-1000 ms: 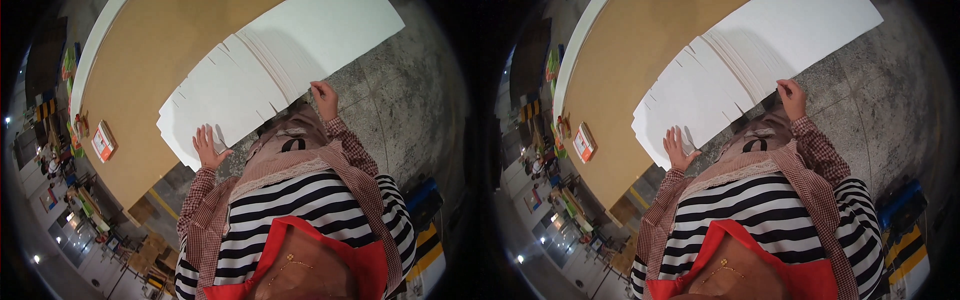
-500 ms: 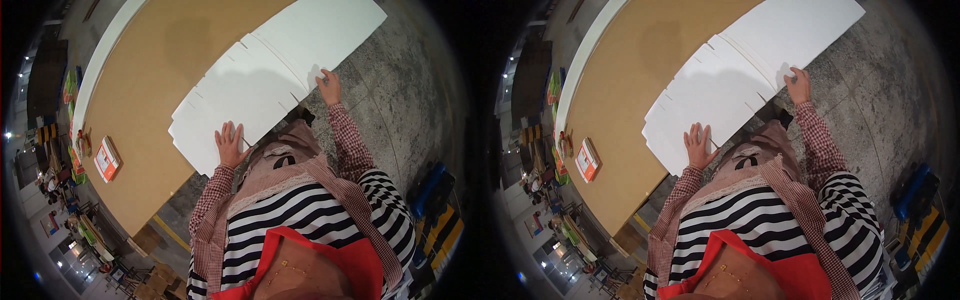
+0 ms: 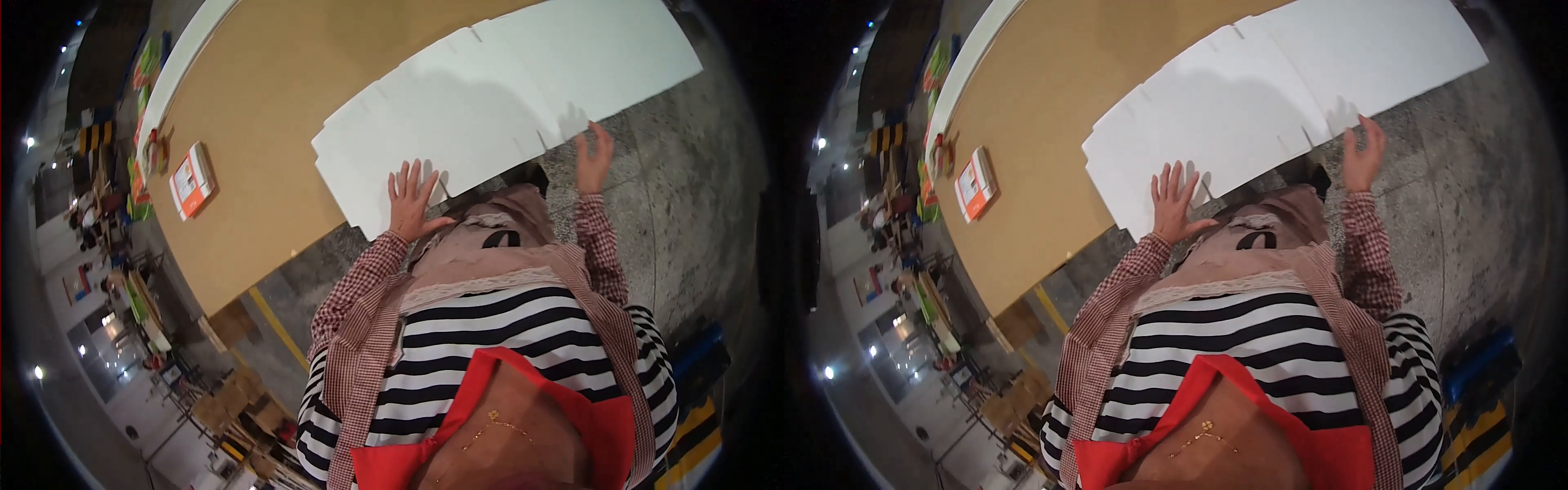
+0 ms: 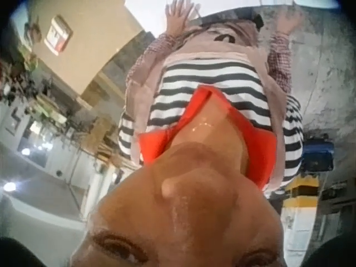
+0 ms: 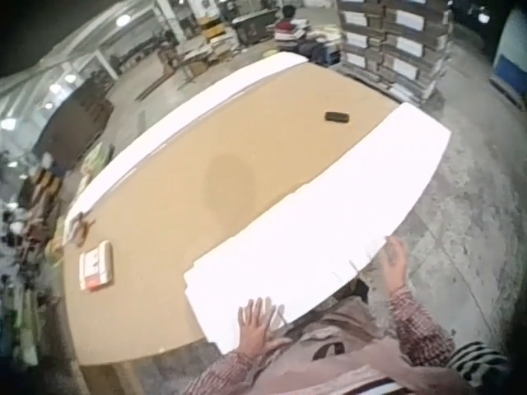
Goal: The recorder is flipping through a stack of white paper or cardboard sheets on a large table, likely for inspection or counting.
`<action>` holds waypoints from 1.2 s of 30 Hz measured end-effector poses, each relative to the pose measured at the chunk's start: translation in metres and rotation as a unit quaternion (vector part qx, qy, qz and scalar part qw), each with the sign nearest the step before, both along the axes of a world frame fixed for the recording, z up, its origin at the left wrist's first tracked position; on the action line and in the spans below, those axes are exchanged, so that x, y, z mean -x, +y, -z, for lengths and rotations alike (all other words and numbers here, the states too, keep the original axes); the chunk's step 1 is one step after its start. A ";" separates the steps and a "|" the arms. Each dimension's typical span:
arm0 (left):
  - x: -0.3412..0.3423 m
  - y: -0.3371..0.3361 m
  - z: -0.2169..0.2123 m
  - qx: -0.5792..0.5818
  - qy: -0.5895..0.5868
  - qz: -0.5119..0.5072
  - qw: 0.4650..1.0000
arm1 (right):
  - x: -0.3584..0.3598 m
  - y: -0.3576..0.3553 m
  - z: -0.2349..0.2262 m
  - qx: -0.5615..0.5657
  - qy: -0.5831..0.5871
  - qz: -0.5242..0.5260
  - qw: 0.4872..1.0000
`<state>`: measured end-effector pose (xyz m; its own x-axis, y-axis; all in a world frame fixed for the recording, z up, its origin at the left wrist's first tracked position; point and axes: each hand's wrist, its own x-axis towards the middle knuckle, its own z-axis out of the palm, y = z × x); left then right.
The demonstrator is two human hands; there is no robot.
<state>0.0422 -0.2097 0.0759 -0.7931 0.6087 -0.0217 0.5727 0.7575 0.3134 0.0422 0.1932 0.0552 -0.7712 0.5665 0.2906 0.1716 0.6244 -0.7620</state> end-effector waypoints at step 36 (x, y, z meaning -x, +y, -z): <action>0.088 0.077 0.021 0.062 0.062 0.165 0.982 | 0.043 0.043 -0.002 0.287 -0.112 0.059 0.950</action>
